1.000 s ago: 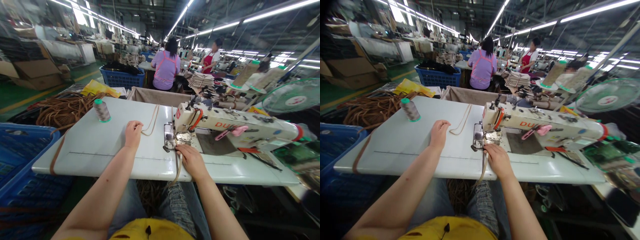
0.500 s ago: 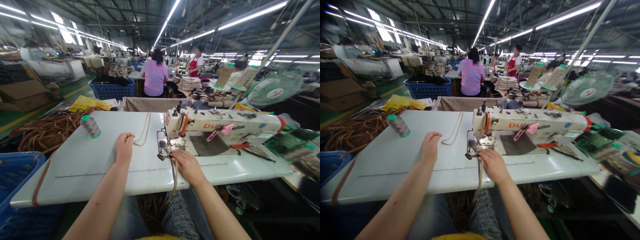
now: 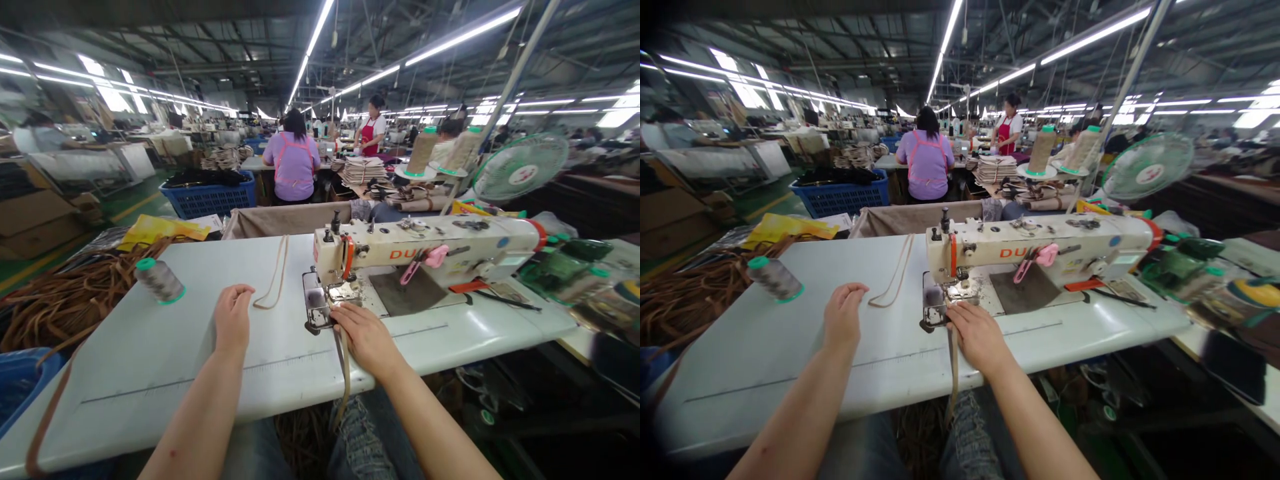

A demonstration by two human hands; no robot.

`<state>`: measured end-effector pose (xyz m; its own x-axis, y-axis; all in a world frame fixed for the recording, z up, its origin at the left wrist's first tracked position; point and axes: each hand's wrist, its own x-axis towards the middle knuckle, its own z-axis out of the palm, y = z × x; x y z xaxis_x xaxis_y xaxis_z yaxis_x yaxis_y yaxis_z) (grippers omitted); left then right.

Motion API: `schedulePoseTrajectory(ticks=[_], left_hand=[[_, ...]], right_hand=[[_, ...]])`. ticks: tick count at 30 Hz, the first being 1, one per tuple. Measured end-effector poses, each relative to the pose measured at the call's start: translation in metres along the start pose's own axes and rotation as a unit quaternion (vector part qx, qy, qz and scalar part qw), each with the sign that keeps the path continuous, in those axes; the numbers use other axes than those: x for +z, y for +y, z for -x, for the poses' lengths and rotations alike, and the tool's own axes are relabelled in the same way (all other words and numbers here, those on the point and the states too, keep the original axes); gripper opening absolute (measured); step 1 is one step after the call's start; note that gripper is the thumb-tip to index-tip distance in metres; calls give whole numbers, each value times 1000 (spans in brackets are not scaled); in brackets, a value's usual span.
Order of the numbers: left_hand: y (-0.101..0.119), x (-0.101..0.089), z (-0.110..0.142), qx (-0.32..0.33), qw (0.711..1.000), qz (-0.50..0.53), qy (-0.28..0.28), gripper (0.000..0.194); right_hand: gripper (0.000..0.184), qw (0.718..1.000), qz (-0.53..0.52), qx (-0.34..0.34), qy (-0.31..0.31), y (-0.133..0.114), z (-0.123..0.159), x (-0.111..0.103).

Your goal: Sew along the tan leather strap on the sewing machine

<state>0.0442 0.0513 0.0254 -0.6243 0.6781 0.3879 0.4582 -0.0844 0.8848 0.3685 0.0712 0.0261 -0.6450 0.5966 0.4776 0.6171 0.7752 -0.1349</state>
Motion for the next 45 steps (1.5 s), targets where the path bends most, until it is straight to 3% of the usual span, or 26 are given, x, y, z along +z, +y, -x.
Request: schedulePoseTrajectory(ticks=[11, 35, 42, 45], left_hand=[[-3, 1, -2, 15, 1000, -4, 11, 20], [8, 2, -5, 1, 999, -34, 19, 13], [13, -1, -1, 47, 995, -83, 23, 15], [12, -10, 5, 100, 989, -104, -13, 16]], right_hand=[[23, 999, -26, -24, 18, 2, 3, 0], [29, 999, -28, -39, 3, 4, -1, 1], [31, 999, -34, -38, 7, 2, -3, 1], [32, 999, -38, -36, 2, 2, -2, 1]])
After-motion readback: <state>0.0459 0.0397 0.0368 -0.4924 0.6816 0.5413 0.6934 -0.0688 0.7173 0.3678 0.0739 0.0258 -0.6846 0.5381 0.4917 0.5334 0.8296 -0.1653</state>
